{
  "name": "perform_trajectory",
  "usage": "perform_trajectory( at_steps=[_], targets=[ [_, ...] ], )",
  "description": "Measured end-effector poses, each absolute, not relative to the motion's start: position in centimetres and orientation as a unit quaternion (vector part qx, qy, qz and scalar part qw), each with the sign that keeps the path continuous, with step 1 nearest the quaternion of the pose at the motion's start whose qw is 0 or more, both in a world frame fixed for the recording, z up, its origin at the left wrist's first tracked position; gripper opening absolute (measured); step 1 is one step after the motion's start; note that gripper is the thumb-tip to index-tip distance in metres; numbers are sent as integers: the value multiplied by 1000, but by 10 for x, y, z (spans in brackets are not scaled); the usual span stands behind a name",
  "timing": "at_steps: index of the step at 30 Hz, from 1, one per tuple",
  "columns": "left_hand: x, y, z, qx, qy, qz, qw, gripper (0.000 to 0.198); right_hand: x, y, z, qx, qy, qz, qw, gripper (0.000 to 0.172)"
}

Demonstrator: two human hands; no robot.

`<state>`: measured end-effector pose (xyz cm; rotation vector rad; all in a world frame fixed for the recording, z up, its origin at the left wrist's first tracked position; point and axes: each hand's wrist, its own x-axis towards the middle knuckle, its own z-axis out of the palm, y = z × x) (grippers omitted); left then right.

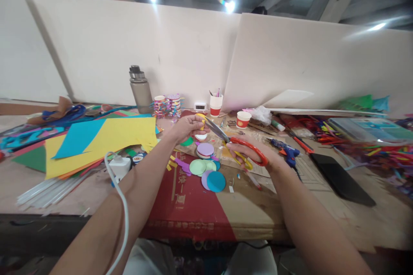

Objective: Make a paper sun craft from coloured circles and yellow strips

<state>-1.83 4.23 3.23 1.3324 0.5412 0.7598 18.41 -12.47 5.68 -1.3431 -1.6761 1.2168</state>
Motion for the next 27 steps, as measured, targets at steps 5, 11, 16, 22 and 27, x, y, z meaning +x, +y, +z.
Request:
perform_trajectory(
  at_steps=[5,11,16,22,27],
  targets=[
    [-19,41,33,608,239,315,688,30,184,-124,57,-504,-651,465,326,34],
    [-21,40,34,626,237,310,675,29,184,-122,54,-497,-656,465,327,38],
    [-21,39,34,623,238,317,674,31,180,-122,54,-506,-637,476,333,39],
    [-22,44,28,638,229,318,663,31,178,-121,54,-524,-643,453,325,41],
    [-22,47,25,642,220,321,660,32,181,-117,46,-527,-641,454,325,43]
  ],
)
